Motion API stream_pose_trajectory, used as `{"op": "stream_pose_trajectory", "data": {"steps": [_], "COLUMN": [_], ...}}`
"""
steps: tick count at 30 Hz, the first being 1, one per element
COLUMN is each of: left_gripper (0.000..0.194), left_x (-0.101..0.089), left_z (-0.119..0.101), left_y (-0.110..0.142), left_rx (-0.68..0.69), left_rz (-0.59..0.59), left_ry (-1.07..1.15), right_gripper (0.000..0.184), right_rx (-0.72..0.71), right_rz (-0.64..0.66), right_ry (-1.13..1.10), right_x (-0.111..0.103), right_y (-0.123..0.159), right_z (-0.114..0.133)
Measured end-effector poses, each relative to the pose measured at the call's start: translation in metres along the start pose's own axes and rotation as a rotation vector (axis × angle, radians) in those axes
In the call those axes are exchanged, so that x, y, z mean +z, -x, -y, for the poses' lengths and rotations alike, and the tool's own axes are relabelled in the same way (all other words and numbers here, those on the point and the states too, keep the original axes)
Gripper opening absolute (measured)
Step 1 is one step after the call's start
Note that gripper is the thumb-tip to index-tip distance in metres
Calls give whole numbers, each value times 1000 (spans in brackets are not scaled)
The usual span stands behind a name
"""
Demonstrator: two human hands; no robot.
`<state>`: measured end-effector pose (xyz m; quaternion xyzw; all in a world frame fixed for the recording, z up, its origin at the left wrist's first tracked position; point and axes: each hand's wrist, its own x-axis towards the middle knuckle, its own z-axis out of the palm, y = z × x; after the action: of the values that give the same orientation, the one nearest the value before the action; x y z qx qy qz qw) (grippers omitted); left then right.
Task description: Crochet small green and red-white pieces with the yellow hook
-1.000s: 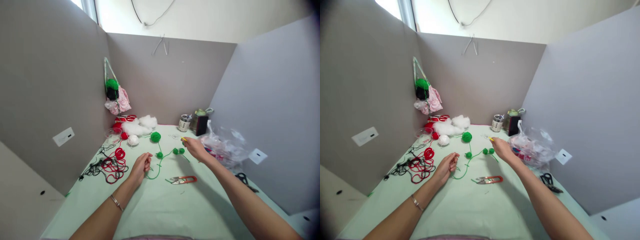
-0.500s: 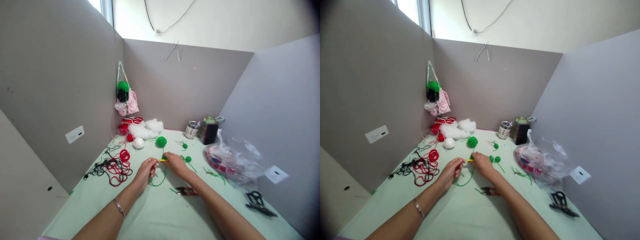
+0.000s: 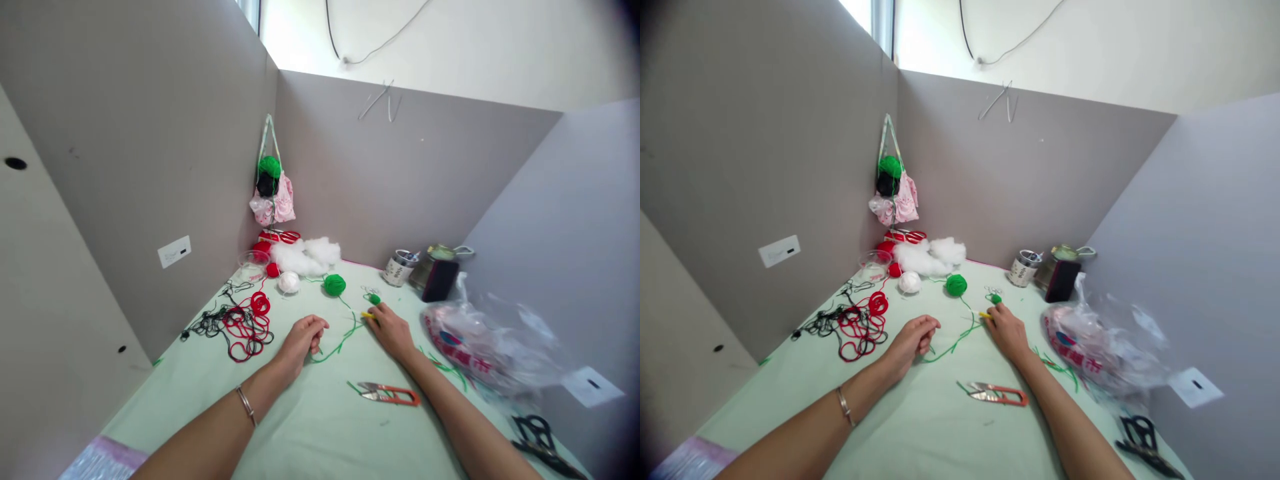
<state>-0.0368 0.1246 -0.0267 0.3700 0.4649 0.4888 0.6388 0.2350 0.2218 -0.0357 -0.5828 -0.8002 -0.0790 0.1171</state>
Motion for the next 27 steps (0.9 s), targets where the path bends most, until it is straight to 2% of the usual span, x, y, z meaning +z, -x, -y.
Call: {"op": "stream_pose_trajectory", "data": {"steps": [2,4,7,10,12,14,17,20,24,27], "left_gripper": [40,40,40,40,38,28,12,15,11,22], "left_x": [-3,-8,-13,-9,-2,6,13,15,12,7], "left_z": [-1,-2,-4,-2,1,4,6,4,-5,-11], "left_y": [-3,-7,-11,-10,-4,5,19,26,40,64], "left_rx": [37,81,140,179,214,272,382,461,503,500], "left_rz": [-68,-137,-187,-139,-63,34,181,309,444,505], "left_ry": [-19,-45,-109,-212,-300,-397,-539,-671,-798,-873], "right_gripper": [22,35,37,38,37,36,35,38,33,38], "right_rx": [53,99,195,273,304,322,332,269,46,-128], "right_rz": [5,10,-23,-101,-163,-215,-243,-174,-17,101], "right_ry": [14,19,11,-21,-62,-123,-252,-417,-642,-764], "right_x": [6,7,6,6,5,3,-4,-11,-19,-24], "right_y": [-10,-24,-40,-48,-50,-52,-59,-67,-65,-53], "right_z": [-12,-27,-44,-48,-46,-41,-28,-4,47,94]}}
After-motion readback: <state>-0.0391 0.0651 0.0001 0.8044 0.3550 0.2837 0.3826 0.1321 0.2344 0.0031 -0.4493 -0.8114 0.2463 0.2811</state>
